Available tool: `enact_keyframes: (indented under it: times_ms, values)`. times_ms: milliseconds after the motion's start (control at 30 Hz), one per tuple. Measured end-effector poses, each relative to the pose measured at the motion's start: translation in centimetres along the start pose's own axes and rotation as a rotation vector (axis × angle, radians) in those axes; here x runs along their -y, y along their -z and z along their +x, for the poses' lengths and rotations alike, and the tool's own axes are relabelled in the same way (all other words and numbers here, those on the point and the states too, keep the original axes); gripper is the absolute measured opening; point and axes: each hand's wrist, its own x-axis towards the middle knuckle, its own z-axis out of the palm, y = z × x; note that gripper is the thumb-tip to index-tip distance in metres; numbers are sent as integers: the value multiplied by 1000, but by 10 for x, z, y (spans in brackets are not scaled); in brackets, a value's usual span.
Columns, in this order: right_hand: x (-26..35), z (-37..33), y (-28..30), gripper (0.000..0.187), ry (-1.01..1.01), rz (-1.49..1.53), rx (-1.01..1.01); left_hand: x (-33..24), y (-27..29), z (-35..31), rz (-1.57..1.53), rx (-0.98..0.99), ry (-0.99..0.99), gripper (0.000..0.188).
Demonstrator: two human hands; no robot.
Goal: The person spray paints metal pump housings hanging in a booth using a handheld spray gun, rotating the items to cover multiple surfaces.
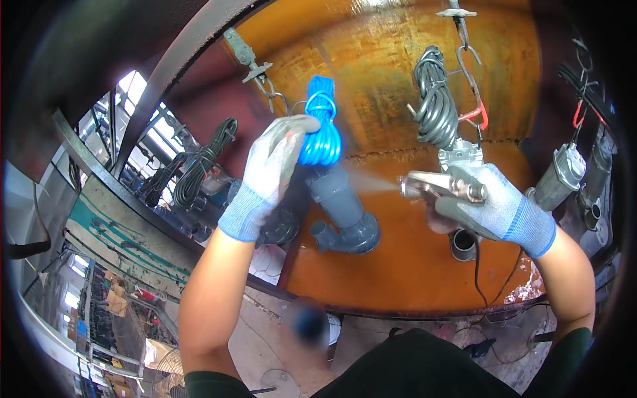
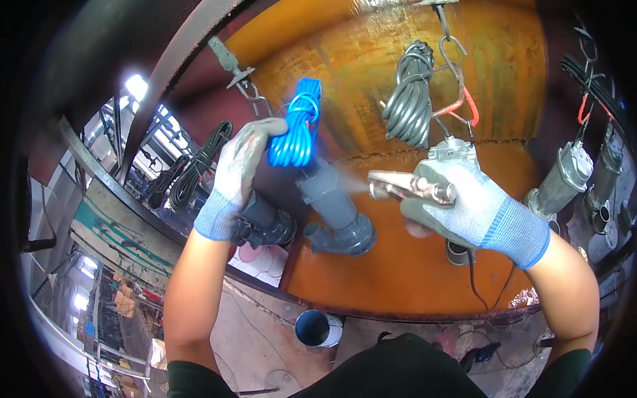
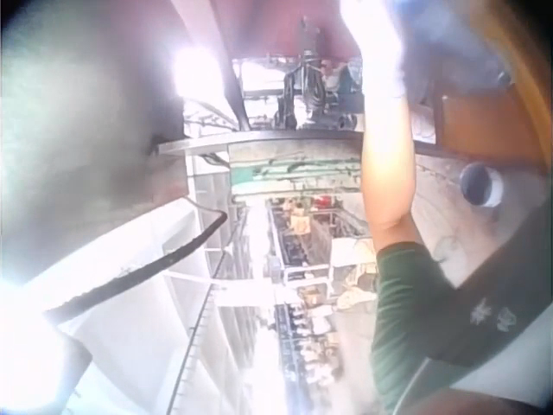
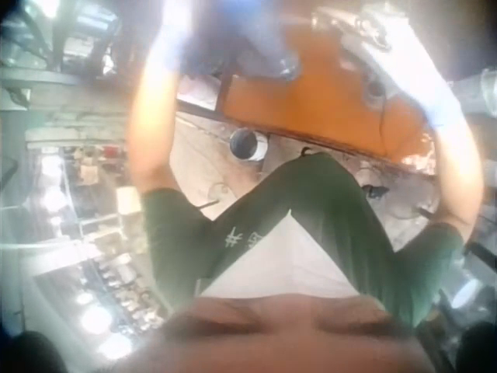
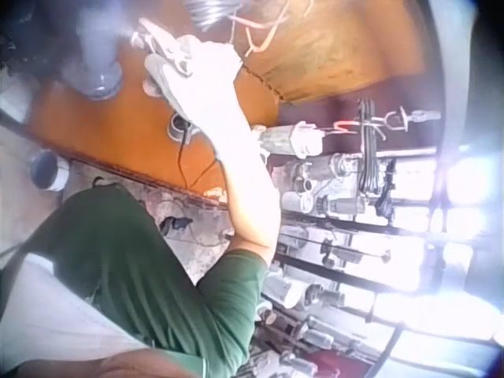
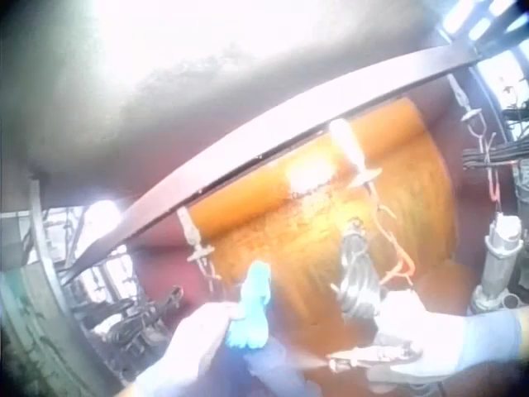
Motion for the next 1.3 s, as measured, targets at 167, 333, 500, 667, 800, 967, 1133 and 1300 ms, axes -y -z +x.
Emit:
enact_keyframes:
  times_ms: [167,333,500,667,800,967,1133,1300]
  values:
    - [9,-4,3,22,-29,-112,-14,-3,26,-29,-43,-86,62,35]
    - [16,0,-3,18,-29,135,68,3,48,-49,201,-115,56,44]
    - [23,-3,-2,21,-121,-173,-52,26,66,-68,226,-177,183,45]
    - [10,-18,-7,18,-206,125,89,61,84,-81,380,-204,222,42]
    - [11,-24,-1,25,-11,-195,-12,113,96,-87,458,-288,229,29]
    - [2,-12,5,34,-98,158,-172,176,119,-88,909,-172,-79,59]
    - [7,-23,13,27,-86,-31,85,206,120,-79,996,-161,-139,56]
    - [22,-13,3,26,-181,32,-125,214,114,-76,867,-172,55,30]
